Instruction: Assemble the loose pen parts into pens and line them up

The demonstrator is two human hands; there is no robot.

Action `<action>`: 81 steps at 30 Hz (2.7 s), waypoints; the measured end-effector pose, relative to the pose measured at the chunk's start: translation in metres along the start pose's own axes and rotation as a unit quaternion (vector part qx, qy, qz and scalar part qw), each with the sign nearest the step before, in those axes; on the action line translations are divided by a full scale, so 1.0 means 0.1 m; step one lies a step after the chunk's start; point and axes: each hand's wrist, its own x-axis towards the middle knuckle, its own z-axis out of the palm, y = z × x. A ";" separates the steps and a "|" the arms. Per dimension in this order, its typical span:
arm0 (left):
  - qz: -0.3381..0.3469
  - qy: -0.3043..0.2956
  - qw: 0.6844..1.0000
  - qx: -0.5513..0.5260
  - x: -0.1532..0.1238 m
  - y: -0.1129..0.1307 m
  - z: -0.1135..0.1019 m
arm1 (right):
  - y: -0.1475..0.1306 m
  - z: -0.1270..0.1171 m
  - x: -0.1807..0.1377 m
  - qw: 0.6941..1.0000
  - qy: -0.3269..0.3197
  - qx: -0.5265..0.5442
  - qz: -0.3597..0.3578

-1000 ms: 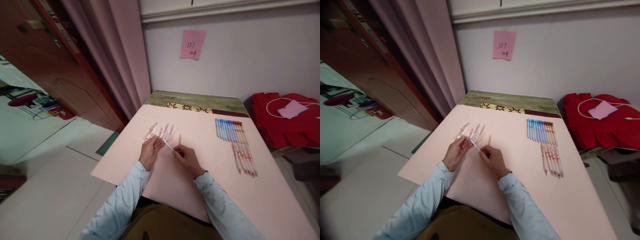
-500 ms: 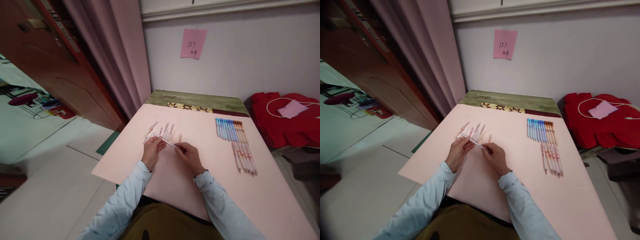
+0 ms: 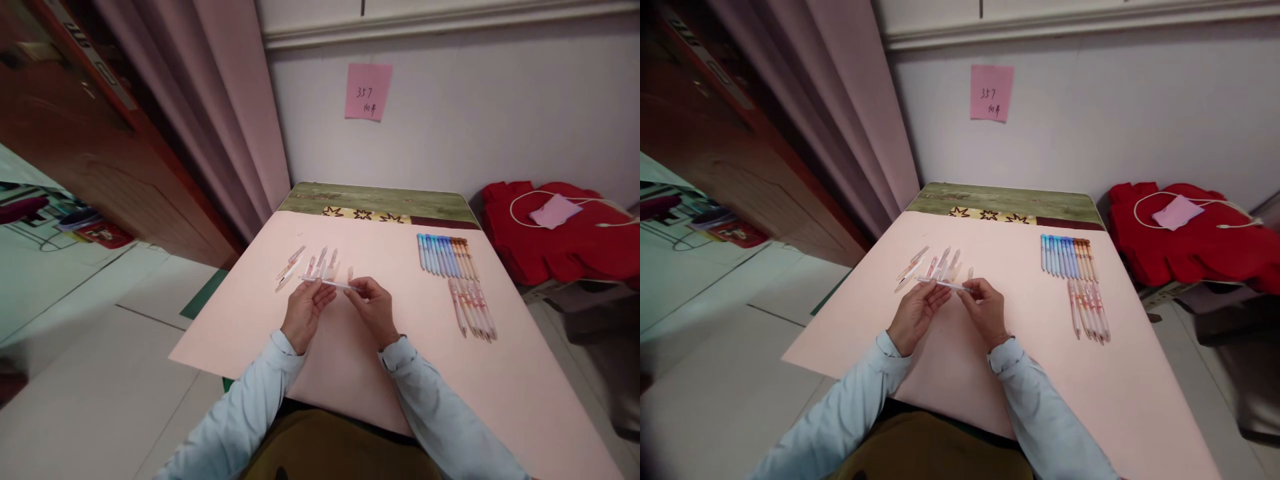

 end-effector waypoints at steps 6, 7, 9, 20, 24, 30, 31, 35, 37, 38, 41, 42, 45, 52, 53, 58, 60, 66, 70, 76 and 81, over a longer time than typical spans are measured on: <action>0.022 0.002 1.000 0.005 -0.04 0.01 0.04 | 0.00 0.01 -0.01 1.000 0.004 0.000 0.004; 0.024 0.005 1.000 0.007 -0.04 0.01 0.05 | 0.00 0.00 -0.02 1.000 0.007 0.000 0.005; 0.029 0.006 1.000 0.010 -0.05 0.02 0.07 | -0.02 0.00 -0.02 1.000 0.006 -0.004 0.006; 0.052 -0.024 0.998 0.022 -0.08 -0.01 0.07 | -0.02 0.01 -0.04 0.996 -0.038 -0.069 0.042; 0.064 -0.002 0.998 0.011 -0.03 0.04 0.04 | -0.06 0.05 -0.05 0.999 -0.031 -0.042 -0.005; 0.064 -0.003 0.998 0.027 -0.05 0.02 0.03 | 0.00 0.05 -0.07 0.997 -0.051 -0.020 0.055; 0.062 -0.004 0.998 0.028 -0.06 0.01 0.03 | 0.01 0.04 -0.07 0.996 -0.052 -0.027 0.067; 0.056 0.002 0.998 0.024 -0.04 0.02 0.02 | 0.00 0.04 -0.06 0.998 -0.034 -0.042 0.041; 0.056 0.006 0.998 0.019 -0.03 0.03 0.01 | -0.01 0.05 -0.06 0.999 -0.029 -0.036 0.008; 0.056 0.007 0.998 0.017 -0.03 0.03 0.01 | -0.02 0.05 -0.06 0.999 -0.029 -0.033 0.001; 0.058 -0.001 0.998 0.024 -0.04 0.03 0.00 | 0.00 0.04 -0.06 0.998 -0.048 -0.033 0.033; 0.058 -0.004 0.998 0.027 -0.05 0.03 0.00 | 0.01 0.04 -0.06 0.996 -0.054 -0.037 0.053; 0.059 -0.010 0.998 0.033 -0.06 0.03 0.00 | 0.03 0.04 -0.06 0.995 -0.054 -0.051 0.067; 0.062 -0.015 0.997 0.036 -0.06 0.02 0.00 | 0.02 0.04 -0.07 0.996 -0.059 -0.058 0.019; 0.062 -0.018 0.997 0.040 -0.07 0.01 0.01 | 0.02 0.04 -0.07 0.995 -0.071 -0.061 0.037; 0.066 -0.018 0.997 0.036 -0.07 -0.01 0.02 | 0.03 0.03 -0.07 0.995 -0.068 -0.066 0.033; 0.065 -0.020 0.997 0.031 -0.07 -0.01 0.02 | 0.02 0.04 -0.07 0.996 -0.055 -0.074 -0.003; 0.072 -0.028 0.996 0.053 -0.08 -0.01 0.03 | 0.01 0.03 -0.07 0.993 -0.078 -0.084 0.035; 0.076 -0.023 0.995 0.052 -0.08 -0.01 0.02 | 0.02 0.03 -0.07 0.992 -0.075 -0.096 0.026; 0.079 -0.025 0.995 0.046 -0.06 -0.03 0.00 | 0.03 0.06 -0.09 0.995 -0.058 -0.083 -0.010; 0.101 -0.040 0.991 0.077 -0.04 -0.04 -0.03 | 0.03 0.05 -0.09 0.994 -0.087 -0.062 0.031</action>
